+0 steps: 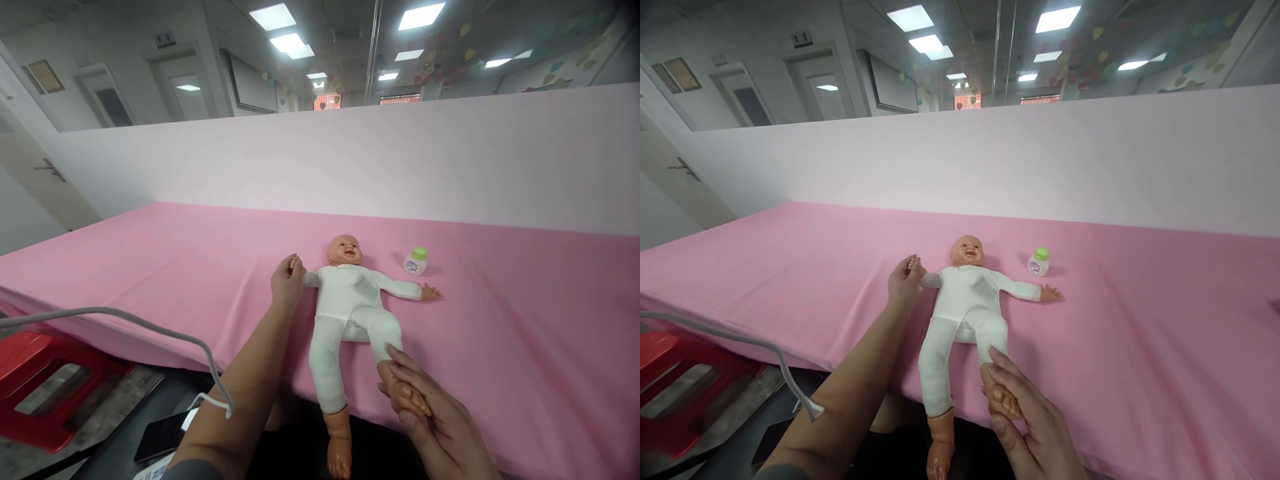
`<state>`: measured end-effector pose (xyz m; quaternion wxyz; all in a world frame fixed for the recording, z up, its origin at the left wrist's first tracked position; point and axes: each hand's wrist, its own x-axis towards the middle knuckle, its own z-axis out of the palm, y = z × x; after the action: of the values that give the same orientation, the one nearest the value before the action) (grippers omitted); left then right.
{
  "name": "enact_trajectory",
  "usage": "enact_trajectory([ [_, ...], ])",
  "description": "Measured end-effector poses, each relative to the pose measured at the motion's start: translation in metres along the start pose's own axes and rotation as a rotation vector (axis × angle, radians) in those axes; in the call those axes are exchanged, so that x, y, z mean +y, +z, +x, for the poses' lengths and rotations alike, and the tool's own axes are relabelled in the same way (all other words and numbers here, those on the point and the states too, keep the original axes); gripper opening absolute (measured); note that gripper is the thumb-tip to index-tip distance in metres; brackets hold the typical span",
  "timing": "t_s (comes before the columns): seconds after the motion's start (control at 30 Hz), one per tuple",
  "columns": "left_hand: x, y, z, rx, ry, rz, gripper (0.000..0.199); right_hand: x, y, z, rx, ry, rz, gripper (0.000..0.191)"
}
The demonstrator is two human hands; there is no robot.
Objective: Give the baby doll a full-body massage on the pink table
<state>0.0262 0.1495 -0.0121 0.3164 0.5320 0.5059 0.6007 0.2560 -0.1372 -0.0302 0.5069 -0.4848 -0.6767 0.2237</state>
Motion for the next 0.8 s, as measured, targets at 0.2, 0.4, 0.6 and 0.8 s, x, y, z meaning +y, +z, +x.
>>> enact_trajectory([
  [0.2,-0.021,-0.013,0.024,0.205,-0.229,-0.238,0.02,0.008,-0.002,-0.017,-0.014,-0.088,-0.127,0.051],
  [0.4,-0.025,-0.012,0.026,0.27,-0.262,-0.273,0.018,0.024,0.01,-0.04,0.025,-0.013,-0.076,0.05],
  [0.6,-0.023,-0.011,0.021,0.263,-0.269,-0.268,0.019,0.025,0.04,-0.057,0.08,0.199,0.177,0.046],
  [0.8,-0.021,-0.008,0.017,0.223,-0.184,-0.286,0.021,0.018,0.042,-0.055,0.088,0.228,0.215,0.046],
])
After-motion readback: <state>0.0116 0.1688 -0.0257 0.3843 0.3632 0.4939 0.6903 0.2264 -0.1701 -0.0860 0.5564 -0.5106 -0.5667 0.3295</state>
